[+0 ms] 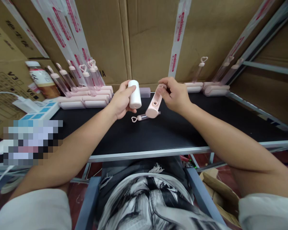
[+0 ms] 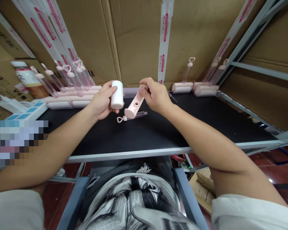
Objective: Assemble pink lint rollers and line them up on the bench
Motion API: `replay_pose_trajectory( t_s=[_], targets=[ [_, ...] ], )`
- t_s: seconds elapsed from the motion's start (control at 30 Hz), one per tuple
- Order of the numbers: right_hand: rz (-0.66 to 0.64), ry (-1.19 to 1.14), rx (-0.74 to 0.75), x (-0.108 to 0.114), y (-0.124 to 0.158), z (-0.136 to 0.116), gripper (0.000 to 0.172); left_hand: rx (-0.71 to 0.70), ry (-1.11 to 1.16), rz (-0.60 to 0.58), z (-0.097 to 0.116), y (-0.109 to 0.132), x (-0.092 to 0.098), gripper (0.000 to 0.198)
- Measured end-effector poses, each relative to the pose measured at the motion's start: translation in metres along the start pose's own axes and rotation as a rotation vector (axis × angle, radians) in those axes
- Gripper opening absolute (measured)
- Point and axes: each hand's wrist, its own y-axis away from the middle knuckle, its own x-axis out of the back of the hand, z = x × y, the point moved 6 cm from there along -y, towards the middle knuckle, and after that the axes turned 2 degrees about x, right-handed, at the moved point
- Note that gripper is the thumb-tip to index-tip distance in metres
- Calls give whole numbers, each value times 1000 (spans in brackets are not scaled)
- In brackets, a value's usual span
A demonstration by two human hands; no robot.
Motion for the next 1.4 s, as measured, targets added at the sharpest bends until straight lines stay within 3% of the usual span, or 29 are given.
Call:
replay_pose_trajectory(
  t_s=[0.17, 0.3, 0.53, 0.97, 1.4],
  targets=[
    [89, -31, 79, 10, 2, -17, 46, -13, -10, 1, 1, 2, -3, 53],
    [153, -156, 53, 13, 6, -25, 46, -13, -7, -13, 2, 5, -4, 51],
    [25, -533, -96, -7, 10, -21, 53, -19, -5, -22, -1, 3, -5, 51],
    [3, -573, -231, -18, 7, -13, 59, -198, -137, -110, -5, 13, -20, 59],
    [15, -597, -272, -24, 9, -8, 58, -228, -215, -295, -6, 20, -29, 57]
  ],
)
